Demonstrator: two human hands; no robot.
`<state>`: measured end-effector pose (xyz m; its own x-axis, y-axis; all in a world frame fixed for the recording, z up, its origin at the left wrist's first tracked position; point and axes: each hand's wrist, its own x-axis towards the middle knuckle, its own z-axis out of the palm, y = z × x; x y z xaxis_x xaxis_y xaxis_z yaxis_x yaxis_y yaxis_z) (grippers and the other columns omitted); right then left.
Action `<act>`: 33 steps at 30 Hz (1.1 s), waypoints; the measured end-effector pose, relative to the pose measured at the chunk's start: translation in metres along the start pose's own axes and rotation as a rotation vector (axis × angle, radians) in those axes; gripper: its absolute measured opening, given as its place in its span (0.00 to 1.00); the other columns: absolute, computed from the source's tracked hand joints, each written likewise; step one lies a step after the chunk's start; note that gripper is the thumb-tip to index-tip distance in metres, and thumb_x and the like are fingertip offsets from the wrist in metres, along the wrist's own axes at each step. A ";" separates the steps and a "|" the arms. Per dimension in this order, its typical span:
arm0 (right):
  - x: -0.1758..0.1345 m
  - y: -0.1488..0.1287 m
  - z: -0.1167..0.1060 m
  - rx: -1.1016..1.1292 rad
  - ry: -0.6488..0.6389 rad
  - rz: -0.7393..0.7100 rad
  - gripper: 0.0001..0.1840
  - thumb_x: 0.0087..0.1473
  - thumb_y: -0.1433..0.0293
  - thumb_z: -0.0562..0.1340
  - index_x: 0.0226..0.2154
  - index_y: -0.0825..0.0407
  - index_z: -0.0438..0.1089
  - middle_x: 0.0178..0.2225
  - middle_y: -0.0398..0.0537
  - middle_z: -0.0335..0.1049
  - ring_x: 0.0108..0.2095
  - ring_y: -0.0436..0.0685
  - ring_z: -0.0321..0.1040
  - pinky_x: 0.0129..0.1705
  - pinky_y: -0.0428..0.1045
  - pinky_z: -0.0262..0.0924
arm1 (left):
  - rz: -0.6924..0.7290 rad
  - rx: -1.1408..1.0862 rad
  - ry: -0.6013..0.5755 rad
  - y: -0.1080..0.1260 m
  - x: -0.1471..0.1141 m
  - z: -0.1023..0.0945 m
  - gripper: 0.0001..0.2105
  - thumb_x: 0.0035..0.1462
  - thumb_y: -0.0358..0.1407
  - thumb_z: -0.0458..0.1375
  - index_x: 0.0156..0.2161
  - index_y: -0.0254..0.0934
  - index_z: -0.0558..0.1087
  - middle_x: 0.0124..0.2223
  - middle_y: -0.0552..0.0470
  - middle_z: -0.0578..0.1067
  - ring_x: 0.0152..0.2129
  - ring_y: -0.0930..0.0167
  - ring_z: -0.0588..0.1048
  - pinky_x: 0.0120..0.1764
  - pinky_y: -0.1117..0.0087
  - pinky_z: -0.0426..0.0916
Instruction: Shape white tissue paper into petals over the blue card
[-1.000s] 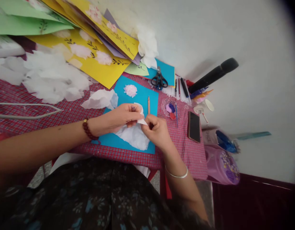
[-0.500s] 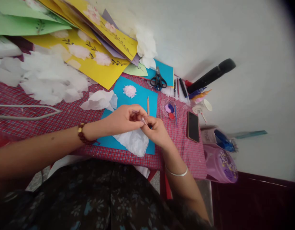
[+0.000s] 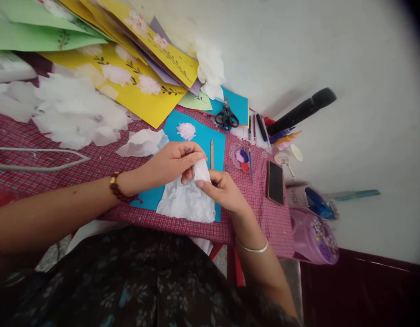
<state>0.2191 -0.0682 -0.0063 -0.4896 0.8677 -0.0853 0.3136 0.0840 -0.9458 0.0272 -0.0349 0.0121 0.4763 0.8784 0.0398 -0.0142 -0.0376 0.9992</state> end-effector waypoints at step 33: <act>0.004 -0.005 0.000 -0.082 0.368 -0.148 0.07 0.55 0.66 0.61 0.28 0.49 0.63 0.22 0.37 0.56 0.23 0.47 0.52 0.26 0.46 0.49 | 0.028 0.151 0.035 0.002 -0.005 0.000 0.12 0.58 0.36 0.55 0.24 0.37 0.64 0.19 0.57 0.63 0.15 0.77 0.61 0.19 0.74 0.54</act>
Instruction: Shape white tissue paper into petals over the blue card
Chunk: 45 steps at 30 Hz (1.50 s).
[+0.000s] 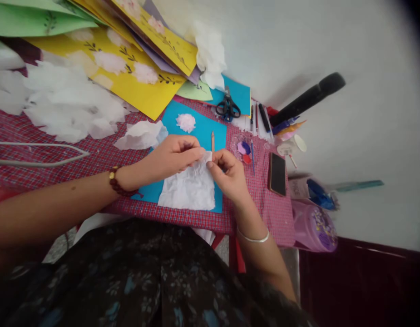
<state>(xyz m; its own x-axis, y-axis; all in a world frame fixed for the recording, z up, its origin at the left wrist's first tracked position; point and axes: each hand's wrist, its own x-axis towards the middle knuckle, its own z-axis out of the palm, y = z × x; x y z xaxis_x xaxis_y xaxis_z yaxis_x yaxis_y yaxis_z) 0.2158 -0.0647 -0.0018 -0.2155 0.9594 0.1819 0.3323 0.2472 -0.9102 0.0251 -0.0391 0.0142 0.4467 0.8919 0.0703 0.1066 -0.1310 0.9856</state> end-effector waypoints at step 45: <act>0.000 0.012 -0.020 0.164 -0.455 0.206 0.20 0.53 0.55 0.65 0.24 0.52 0.63 0.19 0.36 0.60 0.20 0.45 0.58 0.21 0.43 0.52 | 0.048 0.089 -0.351 -0.024 0.003 0.012 0.12 0.57 0.42 0.57 0.29 0.35 0.67 0.27 0.54 0.70 0.24 0.75 0.69 0.27 0.75 0.62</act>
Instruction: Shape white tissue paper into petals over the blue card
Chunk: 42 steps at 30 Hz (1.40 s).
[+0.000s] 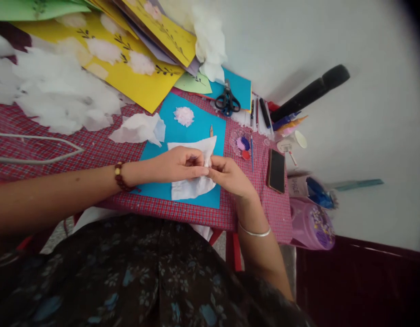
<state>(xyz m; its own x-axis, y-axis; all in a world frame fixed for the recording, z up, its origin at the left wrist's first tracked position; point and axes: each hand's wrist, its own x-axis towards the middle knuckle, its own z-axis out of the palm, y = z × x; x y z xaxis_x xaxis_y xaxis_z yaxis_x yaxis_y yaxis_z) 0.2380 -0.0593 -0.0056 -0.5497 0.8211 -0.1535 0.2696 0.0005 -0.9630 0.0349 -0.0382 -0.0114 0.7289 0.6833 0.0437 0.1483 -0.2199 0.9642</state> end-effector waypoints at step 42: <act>0.005 0.001 0.002 -0.480 0.602 -0.051 0.11 0.52 0.65 0.61 0.23 0.49 0.60 0.21 0.38 0.57 0.25 0.50 0.54 0.29 0.48 0.51 | 0.003 -0.002 0.022 0.004 0.000 -0.002 0.06 0.52 0.30 0.54 0.26 0.36 0.62 0.21 0.59 0.62 0.19 0.77 0.60 0.24 0.75 0.53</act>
<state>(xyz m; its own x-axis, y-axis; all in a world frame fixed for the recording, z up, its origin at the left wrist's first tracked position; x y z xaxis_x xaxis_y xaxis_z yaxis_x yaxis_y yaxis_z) 0.2344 -0.0562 -0.0078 -0.0825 0.9823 0.1680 0.6446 0.1812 -0.7427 0.0343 -0.0383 -0.0066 0.7143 0.6979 0.0524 0.1448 -0.2206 0.9645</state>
